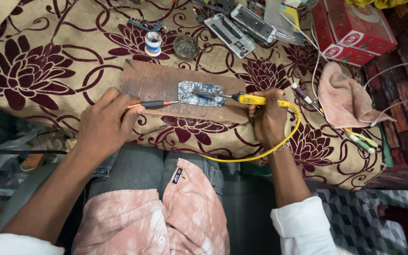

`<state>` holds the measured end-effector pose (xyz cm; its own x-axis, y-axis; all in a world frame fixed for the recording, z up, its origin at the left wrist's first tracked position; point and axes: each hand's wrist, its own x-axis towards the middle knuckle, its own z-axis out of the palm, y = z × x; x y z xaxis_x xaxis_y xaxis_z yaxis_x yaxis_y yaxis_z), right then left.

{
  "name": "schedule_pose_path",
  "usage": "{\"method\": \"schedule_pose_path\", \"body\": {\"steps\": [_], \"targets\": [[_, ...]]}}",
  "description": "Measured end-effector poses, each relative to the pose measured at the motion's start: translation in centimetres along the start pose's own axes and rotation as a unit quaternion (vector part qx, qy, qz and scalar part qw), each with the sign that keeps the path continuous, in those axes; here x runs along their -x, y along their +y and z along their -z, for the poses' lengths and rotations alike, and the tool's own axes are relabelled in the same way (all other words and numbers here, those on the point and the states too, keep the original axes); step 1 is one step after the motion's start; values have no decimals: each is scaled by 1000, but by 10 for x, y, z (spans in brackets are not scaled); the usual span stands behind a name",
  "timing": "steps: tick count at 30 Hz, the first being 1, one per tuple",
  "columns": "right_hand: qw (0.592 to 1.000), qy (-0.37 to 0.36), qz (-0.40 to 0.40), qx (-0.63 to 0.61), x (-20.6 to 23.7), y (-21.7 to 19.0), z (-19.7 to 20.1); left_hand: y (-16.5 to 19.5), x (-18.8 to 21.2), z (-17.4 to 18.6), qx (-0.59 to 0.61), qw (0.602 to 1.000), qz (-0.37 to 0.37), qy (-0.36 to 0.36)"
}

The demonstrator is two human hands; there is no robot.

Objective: The person uses a soldering iron and a screwdriver to work on a small electronic component placed on a wooden board. They repeatedly apply heat and manipulate the component while seated at a cluttered workbench.

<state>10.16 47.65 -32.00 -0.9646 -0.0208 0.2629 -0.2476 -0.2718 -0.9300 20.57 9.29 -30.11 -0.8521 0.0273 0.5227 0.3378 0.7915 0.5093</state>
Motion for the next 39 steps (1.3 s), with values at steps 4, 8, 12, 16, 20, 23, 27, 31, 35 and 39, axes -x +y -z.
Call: {"method": "schedule_pose_path", "body": {"steps": [4,8,12,16,20,23,27,31,35,39], "targets": [[1000,5,-3,0,-2,0,-1,-2,-1,-1,-10,1000,-4,-1],[1000,-13,-1,4,0,-2,-5,-3,-1,-1,-16,1000,-5,-1],[1000,-25,4,4,8,-4,-8,-3,6,0,-13,1000,-6,-1],[999,-29,-1,-15,12,-5,-6,-2,11,-1,-16,1000,2,-10],[999,-27,3,-20,11,-3,-4,-2,11,-1,-29,999,10,-16],[1000,-18,-3,-21,11,-1,-4,-2,11,-1,-13,1000,-3,-2],[1000,-19,0,-22,11,-2,-5,-2,11,0,-18,1000,-3,-3],[1000,-8,-6,-19,10,-7,-10,-3,10,-1,-26,1000,1,-10],[1000,6,-6,6,13,-11,-16,-3,13,-2,-24,1000,0,-6],[1000,14,-8,8,15,-13,-18,-3,13,-1,-24,1000,3,-9]]}}
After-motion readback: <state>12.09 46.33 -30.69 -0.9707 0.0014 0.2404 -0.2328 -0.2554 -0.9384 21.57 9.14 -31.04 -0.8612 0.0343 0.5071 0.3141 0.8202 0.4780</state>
